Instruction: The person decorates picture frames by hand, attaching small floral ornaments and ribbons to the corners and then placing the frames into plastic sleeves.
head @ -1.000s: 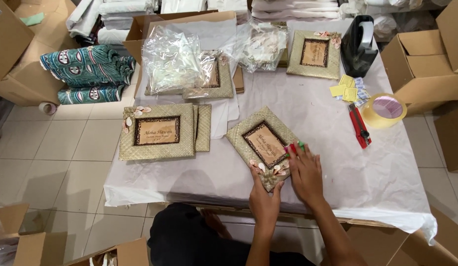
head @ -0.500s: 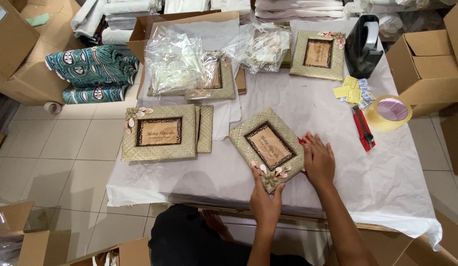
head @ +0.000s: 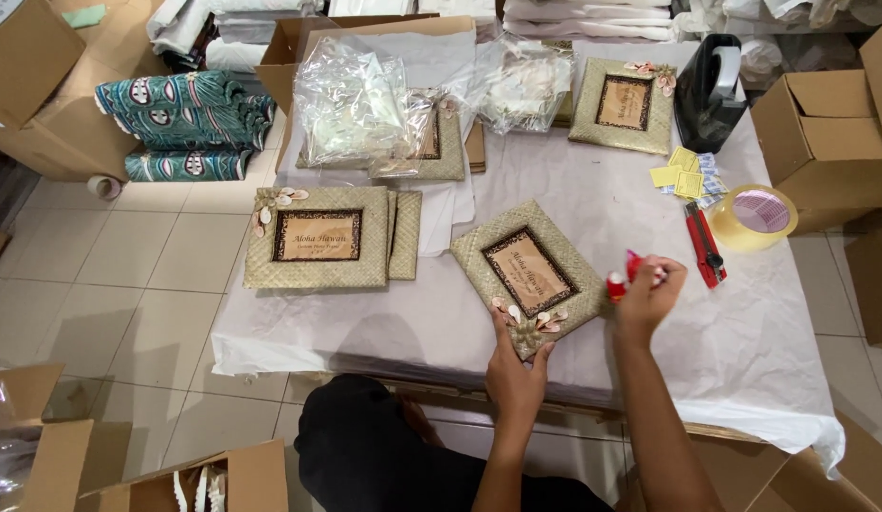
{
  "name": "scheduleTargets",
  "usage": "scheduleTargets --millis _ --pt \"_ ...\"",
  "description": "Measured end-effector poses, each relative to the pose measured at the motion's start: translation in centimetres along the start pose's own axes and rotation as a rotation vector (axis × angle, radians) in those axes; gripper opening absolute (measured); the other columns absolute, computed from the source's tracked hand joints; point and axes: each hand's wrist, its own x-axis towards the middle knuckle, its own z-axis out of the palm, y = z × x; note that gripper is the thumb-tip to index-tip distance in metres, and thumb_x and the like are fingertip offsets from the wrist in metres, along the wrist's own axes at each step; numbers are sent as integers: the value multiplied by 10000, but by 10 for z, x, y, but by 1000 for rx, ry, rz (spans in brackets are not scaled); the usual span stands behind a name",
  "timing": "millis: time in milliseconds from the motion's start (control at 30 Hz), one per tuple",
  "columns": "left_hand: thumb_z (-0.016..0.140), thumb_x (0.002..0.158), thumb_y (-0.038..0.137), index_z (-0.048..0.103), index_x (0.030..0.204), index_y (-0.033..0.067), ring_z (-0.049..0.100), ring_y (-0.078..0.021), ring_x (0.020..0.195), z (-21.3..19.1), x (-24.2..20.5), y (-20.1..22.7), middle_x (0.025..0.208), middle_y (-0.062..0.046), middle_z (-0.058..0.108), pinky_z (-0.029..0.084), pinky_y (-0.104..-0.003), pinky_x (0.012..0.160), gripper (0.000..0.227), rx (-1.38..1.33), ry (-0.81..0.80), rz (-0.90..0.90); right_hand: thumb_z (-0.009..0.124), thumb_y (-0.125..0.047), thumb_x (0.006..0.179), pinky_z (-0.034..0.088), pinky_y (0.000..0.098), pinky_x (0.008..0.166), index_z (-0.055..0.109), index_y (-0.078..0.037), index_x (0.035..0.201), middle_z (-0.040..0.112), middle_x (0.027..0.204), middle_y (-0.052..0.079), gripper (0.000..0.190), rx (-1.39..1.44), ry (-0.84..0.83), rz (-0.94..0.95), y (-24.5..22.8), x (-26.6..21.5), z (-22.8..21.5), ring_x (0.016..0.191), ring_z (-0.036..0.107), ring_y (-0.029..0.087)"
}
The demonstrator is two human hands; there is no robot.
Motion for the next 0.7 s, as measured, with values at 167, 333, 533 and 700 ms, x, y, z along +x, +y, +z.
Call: scheduleTargets --millis 167,333,533,700 --pt "756 865 502 115 1637 220 678 -369 1064 -6 -3 5 1227 -142 702 548 -459 782 1042 -27 5 21 505 -275 1051 403 419 798 574 -139 1175 557 1244 98 196 -488 -509 59 -67 -49 6 1092 526 253" --pt "744 872 468 163 1621 172 651 -400 1148 -2 -5 -2 1388 -159 629 549 -475 805 993 -64 73 129 311 -362 1095 76 592 1247 535 -181 1489 432 1621 49 488 -774 -872 -323 -43 -62 -34 1543 300 302" --pt "730 866 493 129 1632 233 662 -389 1096 -13 -4 13 1274 -137 691 541 -487 808 1007 -38 -15 0 371 -366 1073 3 599 1260 466 -230 1530 385 1642 13 486 -797 -1014 -346 -36 -48 -51 1586 210 254" --pt "797 868 350 219 1624 131 717 -431 1028 -14 -7 13 1290 -277 642 609 -528 772 976 -108 31 67 460 -351 1073 36 634 1245 589 -352 1448 454 1617 -57 397 -798 -824 -158 -55 -42 -35 1560 264 304"
